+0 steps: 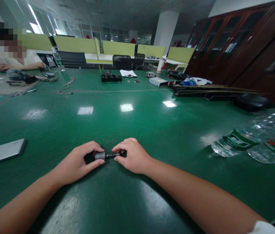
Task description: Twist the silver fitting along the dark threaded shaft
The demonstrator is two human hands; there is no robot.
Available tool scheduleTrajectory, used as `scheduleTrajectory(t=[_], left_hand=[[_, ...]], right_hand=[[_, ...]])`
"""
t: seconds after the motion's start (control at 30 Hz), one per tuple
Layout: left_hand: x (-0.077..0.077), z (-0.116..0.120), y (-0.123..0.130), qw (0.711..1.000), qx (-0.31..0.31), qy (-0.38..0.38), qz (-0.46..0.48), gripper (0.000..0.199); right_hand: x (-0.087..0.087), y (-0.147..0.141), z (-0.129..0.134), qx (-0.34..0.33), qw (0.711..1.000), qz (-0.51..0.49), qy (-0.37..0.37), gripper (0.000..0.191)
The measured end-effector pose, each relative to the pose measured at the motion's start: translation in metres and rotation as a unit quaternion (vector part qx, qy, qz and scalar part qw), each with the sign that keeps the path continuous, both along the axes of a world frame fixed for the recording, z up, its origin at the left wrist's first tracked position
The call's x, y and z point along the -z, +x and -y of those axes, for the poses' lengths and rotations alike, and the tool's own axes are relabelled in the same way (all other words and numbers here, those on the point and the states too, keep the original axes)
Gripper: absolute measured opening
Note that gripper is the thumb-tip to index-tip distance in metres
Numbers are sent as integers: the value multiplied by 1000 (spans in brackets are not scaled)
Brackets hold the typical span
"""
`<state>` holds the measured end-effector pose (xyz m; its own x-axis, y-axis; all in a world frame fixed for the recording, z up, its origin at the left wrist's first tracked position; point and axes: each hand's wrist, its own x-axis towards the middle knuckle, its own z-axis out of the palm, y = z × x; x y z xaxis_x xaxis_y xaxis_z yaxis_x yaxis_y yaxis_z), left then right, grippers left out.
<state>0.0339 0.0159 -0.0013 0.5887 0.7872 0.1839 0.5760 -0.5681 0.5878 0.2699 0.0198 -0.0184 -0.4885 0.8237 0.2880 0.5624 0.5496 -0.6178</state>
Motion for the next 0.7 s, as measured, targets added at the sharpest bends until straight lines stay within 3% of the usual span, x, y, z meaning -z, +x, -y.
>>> scheduleTrajectory(t=[0.7], left_hand=[[3,2,2,999,21,24,-17,19]], right_hand=[[-2,0,3,-32,999,14,22,15]])
